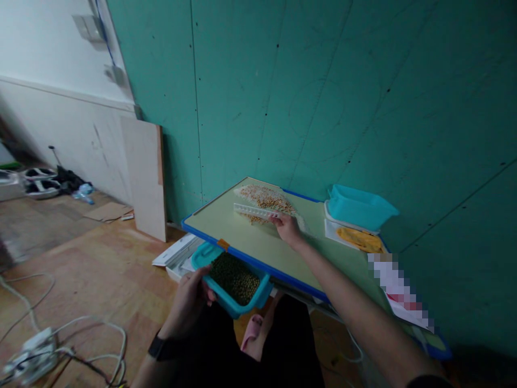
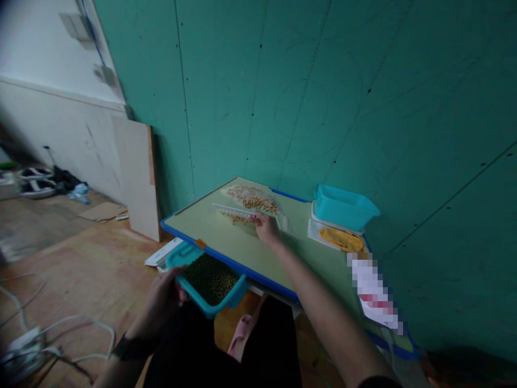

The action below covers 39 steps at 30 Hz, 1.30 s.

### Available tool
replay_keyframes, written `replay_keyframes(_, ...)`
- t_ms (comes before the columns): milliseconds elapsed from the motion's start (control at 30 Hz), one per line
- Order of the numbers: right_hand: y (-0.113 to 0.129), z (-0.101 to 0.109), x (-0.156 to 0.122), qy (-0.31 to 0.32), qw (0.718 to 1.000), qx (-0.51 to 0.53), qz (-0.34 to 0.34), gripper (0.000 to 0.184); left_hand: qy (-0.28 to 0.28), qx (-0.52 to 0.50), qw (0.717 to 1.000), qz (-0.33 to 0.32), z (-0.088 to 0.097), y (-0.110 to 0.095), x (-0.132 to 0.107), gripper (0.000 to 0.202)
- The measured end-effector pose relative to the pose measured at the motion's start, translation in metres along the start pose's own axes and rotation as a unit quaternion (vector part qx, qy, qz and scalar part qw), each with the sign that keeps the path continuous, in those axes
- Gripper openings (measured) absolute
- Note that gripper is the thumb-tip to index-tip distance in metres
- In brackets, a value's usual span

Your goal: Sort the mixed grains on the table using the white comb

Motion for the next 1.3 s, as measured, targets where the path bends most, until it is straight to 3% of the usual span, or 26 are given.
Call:
replay_keyframes(100, 0.004, 0.013, 0.002, -0.01, 1.0, 0.013, -0.016, 0.012, 0.006, -0.001, 1.0, -0.005, 0.0, 0.003, -0.002, 0.046)
replay_keyframes(200, 0.001, 0.035, -0.005, -0.036, 0.998, -0.017, -0.054, 0.021, 0.01, 0.001, 1.0, -0.009, -0.002, 0.005, -0.006, 0.051)
replay_keyframes(433, -0.013, 0.077, -0.05, -0.083, 0.986, -0.102, -0.101, 0.038, 0.03, 0.006, 0.999, -0.016, -0.004, 0.015, -0.004, 0.056)
replay_keyframes(800, -0.017, 0.089, -0.074, -0.049, 0.989, -0.09, -0.103, 0.043, 0.035, 0.023, 0.999, -0.015, 0.003, 0.015, 0.004, 0.056)
replay_keyframes(1300, -0.014, 0.087, -0.088, -0.032, 0.996, 0.014, -0.087, 0.045, 0.028, 0.007, 0.999, -0.027, 0.005, 0.017, 0.003, 0.053)
Point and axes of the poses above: each hand's wrist, its own x-axis towards the middle knuckle, its own z-axis out of the back of the hand, y = z × x, the point moved 2 cm from there along x, towards the middle knuckle, and after that the axes turned 14 degrees about -x, right-handed, at the moved point
